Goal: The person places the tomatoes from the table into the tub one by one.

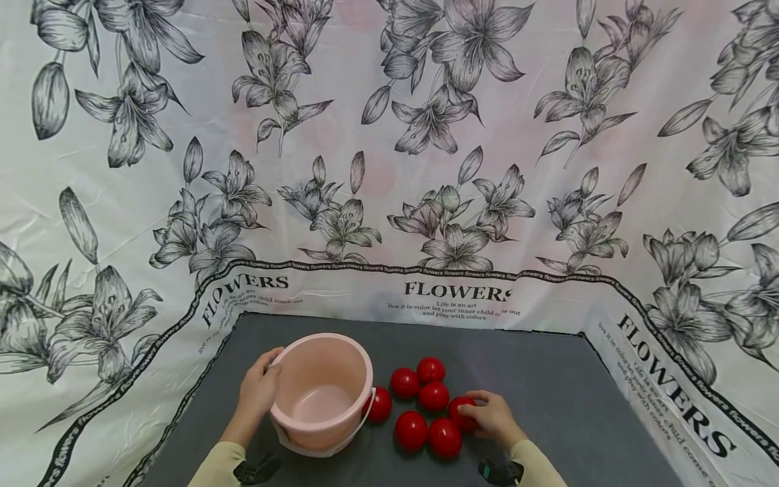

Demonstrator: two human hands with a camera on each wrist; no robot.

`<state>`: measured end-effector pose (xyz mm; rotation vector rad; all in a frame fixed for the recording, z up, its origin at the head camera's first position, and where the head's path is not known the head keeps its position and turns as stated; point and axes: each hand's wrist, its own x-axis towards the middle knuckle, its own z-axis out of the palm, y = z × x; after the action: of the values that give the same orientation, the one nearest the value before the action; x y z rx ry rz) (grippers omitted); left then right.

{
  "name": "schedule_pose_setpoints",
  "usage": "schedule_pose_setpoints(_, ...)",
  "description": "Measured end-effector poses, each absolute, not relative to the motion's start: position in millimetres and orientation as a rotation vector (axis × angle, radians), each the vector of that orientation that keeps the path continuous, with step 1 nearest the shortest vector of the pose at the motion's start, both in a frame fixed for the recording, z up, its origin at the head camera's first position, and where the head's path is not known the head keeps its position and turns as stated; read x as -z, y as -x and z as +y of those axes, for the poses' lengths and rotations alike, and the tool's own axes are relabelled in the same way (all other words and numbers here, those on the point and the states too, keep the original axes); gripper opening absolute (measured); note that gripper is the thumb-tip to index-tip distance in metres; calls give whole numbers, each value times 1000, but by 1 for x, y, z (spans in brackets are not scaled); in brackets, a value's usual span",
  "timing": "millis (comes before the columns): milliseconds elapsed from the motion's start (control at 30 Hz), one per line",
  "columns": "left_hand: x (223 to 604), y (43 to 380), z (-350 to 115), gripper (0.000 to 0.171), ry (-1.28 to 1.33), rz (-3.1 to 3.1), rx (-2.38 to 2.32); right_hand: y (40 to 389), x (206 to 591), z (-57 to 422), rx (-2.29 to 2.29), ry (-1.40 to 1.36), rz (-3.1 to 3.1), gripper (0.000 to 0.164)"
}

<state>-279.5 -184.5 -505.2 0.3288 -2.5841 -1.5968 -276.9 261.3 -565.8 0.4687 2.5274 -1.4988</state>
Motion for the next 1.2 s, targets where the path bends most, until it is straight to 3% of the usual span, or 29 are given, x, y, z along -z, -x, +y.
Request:
schedule_pose_setpoints(300,505,279,-183,45,-338,-2571,1620,278,555,272,1575,-455,2512,50)
schedule_pose_setpoints(567,504,278,-180,45,-349,-2571,1625,294,510,257,1685,-320,2500,53)
schedule_pose_setpoints(967,505,277,-183,47,-387,-2576,1628,324,415,131,1710,42,2429,46)
schedule_pose_setpoints(1200,504,278,-181,46,-378,-2569,1629,322,404,61,1552,231,2422,44)
